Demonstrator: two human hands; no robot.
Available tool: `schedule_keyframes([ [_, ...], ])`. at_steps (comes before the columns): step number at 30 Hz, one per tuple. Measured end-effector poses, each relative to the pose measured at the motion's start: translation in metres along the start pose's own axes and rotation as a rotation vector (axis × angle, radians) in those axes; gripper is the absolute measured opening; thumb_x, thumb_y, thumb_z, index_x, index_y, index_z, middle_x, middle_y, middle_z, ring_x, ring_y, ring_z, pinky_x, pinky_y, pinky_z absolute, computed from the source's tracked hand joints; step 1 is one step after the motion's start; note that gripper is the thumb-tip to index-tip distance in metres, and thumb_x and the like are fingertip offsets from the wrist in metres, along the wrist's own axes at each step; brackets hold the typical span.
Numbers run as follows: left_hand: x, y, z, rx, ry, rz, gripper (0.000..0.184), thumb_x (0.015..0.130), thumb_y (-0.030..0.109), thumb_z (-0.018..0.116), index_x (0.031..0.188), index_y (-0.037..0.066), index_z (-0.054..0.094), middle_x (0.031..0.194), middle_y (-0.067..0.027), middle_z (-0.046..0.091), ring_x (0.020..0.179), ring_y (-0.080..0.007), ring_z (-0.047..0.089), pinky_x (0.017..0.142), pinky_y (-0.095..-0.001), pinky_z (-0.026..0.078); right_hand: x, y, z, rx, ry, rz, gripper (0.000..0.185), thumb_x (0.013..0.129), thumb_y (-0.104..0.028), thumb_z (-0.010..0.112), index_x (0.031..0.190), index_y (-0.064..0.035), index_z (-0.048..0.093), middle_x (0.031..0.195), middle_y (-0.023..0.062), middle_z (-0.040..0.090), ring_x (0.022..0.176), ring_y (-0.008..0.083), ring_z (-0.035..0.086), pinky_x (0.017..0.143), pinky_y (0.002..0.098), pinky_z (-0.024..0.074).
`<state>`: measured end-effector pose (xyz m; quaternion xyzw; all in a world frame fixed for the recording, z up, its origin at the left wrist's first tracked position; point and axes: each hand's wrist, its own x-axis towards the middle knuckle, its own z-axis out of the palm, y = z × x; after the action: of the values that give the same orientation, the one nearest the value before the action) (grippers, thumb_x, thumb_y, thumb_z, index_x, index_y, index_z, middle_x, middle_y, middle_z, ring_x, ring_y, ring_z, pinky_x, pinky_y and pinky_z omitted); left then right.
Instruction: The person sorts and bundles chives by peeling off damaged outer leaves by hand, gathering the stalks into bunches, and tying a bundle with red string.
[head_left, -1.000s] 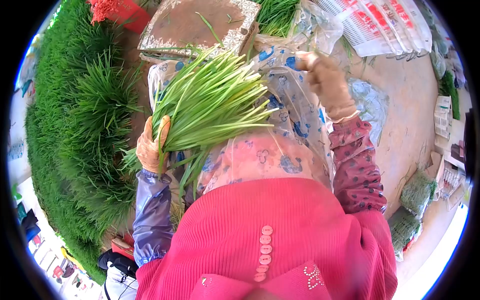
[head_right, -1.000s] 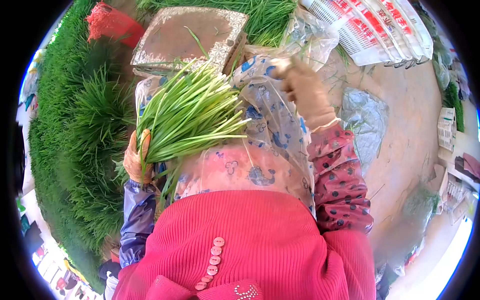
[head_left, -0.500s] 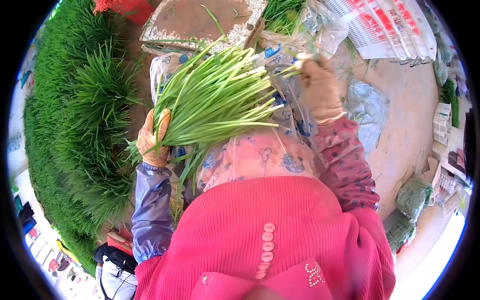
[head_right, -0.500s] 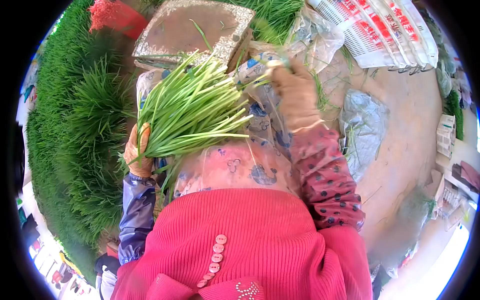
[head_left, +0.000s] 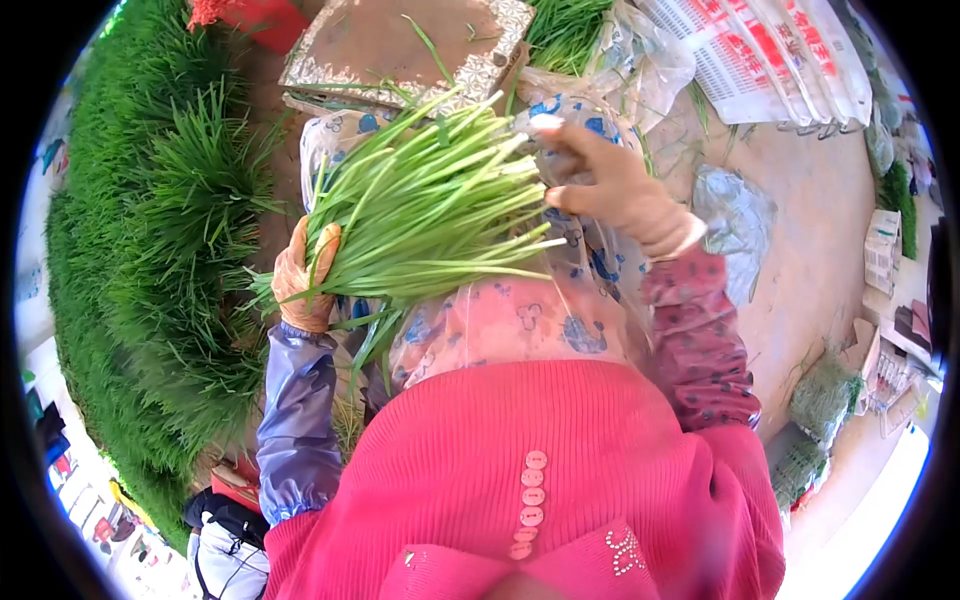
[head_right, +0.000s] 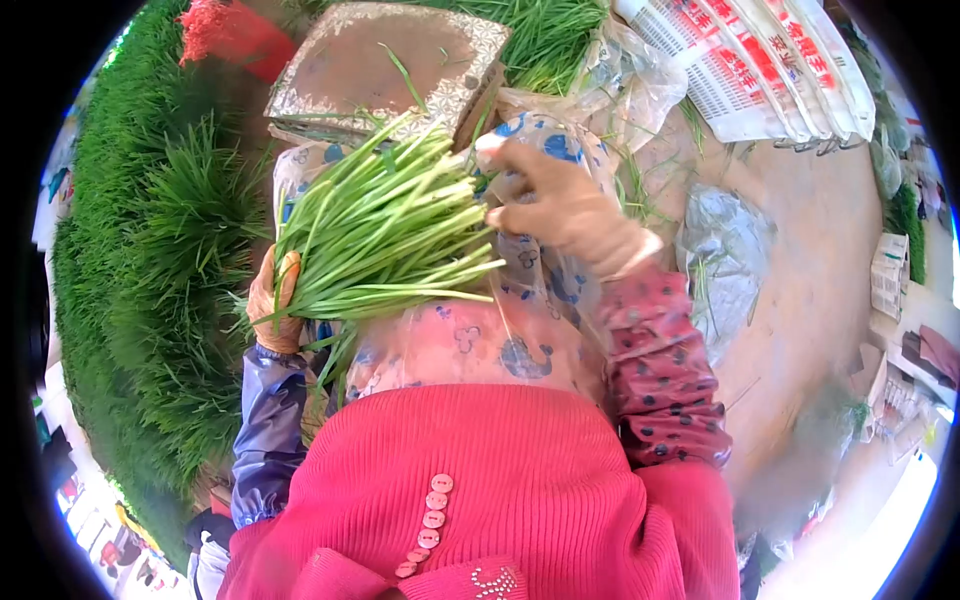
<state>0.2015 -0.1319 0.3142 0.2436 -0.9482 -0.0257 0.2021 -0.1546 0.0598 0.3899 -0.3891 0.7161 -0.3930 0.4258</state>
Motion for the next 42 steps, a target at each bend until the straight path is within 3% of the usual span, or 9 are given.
schedule_keyframes([
  [6, 0.002, 0.003, -0.010, 0.080, 0.012, 0.081, 0.053, 0.073, 0.011, 0.065, 0.122, 0.032, 0.059, 0.126, -0.0154, 0.056, 0.086, -0.0289, 0.062, 0.074, -0.0376, 0.050, 0.038, -0.004, -0.005, -0.158, 0.181, 0.074, 0.024, 0.083, -0.013, 0.063, 0.103, -0.0010, 0.067, 0.075, 0.0039, 0.064, 0.071, 0.0099, 0.057, 0.065, 0.0257, 0.0468],
  [8, 0.005, 0.003, -0.011, 0.099, -0.016, 0.072, 0.054, 0.073, 0.010, 0.065, 0.121, 0.033, 0.060, 0.125, -0.0153, 0.057, 0.086, -0.0287, 0.062, 0.074, -0.0379, 0.051, 0.042, -0.017, -0.018, 0.177, 0.148, 0.043, 0.021, 0.086, -0.017, 0.062, 0.099, -0.0024, 0.069, 0.074, 0.0042, 0.063, 0.068, 0.0099, 0.054, 0.065, 0.0265, 0.0458],
  [12, 0.009, 0.004, -0.008, 0.104, 0.042, 0.113, 0.051, 0.074, 0.011, 0.067, 0.120, 0.032, 0.059, 0.125, -0.0154, 0.057, 0.087, -0.0286, 0.062, 0.074, -0.0378, 0.051, 0.037, -0.059, 0.012, -0.632, 0.104, -0.438, 0.026, 0.087, -0.026, 0.059, 0.095, -0.0039, 0.071, 0.074, 0.0142, 0.063, 0.069, 0.0281, 0.060, 0.072, 0.0406, 0.0491],
  [18, 0.008, 0.001, -0.008, 0.112, 0.046, 0.117, 0.049, 0.075, 0.013, 0.068, 0.120, 0.031, 0.059, 0.126, -0.0156, 0.057, 0.086, -0.0285, 0.062, 0.074, -0.0377, 0.051, 0.084, -0.022, 0.061, -0.761, -0.193, -0.182, 0.036, 0.079, -0.037, 0.062, 0.087, -0.0023, 0.071, 0.089, 0.0249, 0.065, 0.092, 0.0397, 0.062, 0.082, 0.0460, 0.0484],
  [22, 0.017, 0.004, -0.018, 0.176, 0.057, 0.168, 0.052, 0.074, 0.014, 0.069, 0.121, 0.036, 0.058, 0.123, -0.0144, 0.058, 0.080, -0.0256, 0.061, 0.070, -0.0349, 0.051, 0.074, -0.006, 0.061, -0.574, -0.055, -0.174, 0.031, 0.079, -0.029, 0.059, 0.087, -0.0005, 0.068, 0.093, 0.0225, 0.065, 0.093, 0.0400, 0.061, 0.083, 0.0459, 0.0479],
  [27, 0.021, 0.004, -0.022, 0.216, 0.006, 0.214, 0.057, 0.075, 0.011, 0.065, 0.125, 0.038, 0.056, 0.122, -0.0145, 0.058, 0.078, -0.0245, 0.061, 0.070, -0.0346, 0.051, 0.066, 0.002, -0.008, -0.994, 0.072, -0.041, 0.021, 0.082, -0.017, 0.056, 0.092, -0.0028, 0.068, 0.104, 0.0189, 0.064, 0.101, 0.0355, 0.061, 0.085, 0.0428, 0.0483],
  [30, 0.024, 0.005, -0.027, 0.229, -0.031, 0.213, 0.058, 0.074, 0.012, 0.063, 0.125, 0.038, 0.056, 0.122, -0.0146, 0.058, 0.078, -0.0247, 0.061, 0.070, -0.0345, 0.051, 0.054, -0.017, -0.019, -1.110, 0.431, -0.109, 0.024, 0.085, -0.015, 0.057, 0.103, -0.0042, 0.067, 0.104, 0.0171, 0.065, 0.099, 0.0346, 0.062, 0.085, 0.0415, 0.0493],
  [34, 0.028, 0.007, -0.030, 0.230, -0.116, 0.204, 0.056, 0.074, 0.012, 0.060, 0.124, 0.038, 0.058, 0.123, -0.0146, 0.057, 0.078, -0.0250, 0.062, 0.072, -0.0345, 0.051, 0.040, -0.057, 0.033, -0.415, 0.017, -0.570, 0.036, 0.083, -0.025, 0.067, 0.114, -0.0066, 0.061, 0.097, 0.0170, 0.064, 0.094, 0.0342, 0.062, 0.081, 0.0419, 0.0490],
  [42, 0.025, 0.003, -0.031, 0.204, -0.125, 0.196, 0.056, 0.075, 0.010, 0.061, 0.124, 0.038, 0.057, 0.128, -0.0160, 0.055, 0.086, -0.0265, 0.061, 0.076, -0.0365, 0.051, 0.068, -0.051, 0.082, -0.789, -0.043, -0.781, 0.027, 0.076, -0.016, 0.070, 0.100, -0.0082, 0.060, 0.076, 0.0095, 0.059, 0.075, 0.0317, 0.059, 0.062, 0.0418, 0.0449],
])
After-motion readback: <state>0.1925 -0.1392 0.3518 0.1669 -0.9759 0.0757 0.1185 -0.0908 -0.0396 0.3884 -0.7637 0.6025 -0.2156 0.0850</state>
